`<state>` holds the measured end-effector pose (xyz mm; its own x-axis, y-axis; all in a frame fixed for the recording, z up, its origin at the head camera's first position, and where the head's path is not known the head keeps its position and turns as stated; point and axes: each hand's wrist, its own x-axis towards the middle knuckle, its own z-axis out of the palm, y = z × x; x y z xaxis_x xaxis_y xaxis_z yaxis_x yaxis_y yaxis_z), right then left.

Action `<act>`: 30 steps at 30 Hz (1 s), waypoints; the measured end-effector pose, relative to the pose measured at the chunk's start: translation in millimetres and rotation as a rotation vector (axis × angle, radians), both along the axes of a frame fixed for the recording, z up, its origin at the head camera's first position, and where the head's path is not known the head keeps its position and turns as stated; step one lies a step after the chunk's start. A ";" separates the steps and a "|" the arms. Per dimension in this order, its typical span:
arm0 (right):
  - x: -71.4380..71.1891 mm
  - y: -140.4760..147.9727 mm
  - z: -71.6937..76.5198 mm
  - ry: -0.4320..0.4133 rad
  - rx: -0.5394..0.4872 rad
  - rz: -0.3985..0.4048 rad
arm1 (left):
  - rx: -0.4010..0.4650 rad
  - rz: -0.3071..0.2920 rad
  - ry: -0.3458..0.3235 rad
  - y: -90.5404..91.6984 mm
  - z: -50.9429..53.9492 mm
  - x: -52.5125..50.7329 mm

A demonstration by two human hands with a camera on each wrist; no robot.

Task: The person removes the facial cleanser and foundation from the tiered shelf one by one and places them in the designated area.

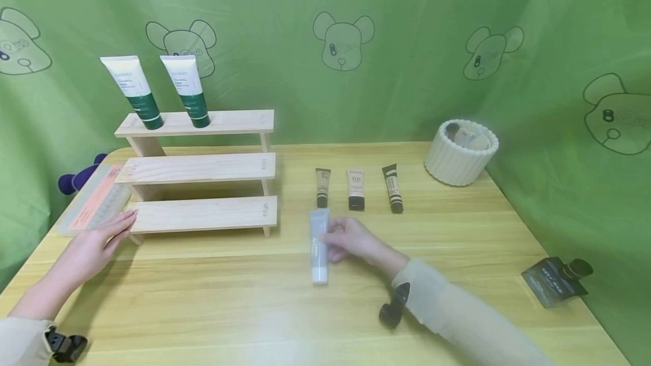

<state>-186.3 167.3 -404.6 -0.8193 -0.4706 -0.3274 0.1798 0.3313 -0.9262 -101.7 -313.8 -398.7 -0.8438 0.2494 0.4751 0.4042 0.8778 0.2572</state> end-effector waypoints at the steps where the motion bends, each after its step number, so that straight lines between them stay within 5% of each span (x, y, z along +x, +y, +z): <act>1: 0.3 0.2 -0.5 -0.002 0.008 0.006 | 0.000 0.001 0.000 -0.1 -0.1 0.1; 18: -5.8 0.9 3.0 0.028 0.132 0.059 | -0.005 0.015 -0.018 -0.2 -0.1 0.7; 30: -6.7 7.4 4.2 0.001 0.119 0.116 | -0.002 0.017 -0.034 0.5 1.6 0.7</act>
<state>-193.0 174.6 -400.4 -0.7625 -0.5196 -0.3855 0.1330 0.4572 -0.8793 -101.1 -313.3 -397.1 -0.8635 0.2354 0.4460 0.3801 0.8851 0.2688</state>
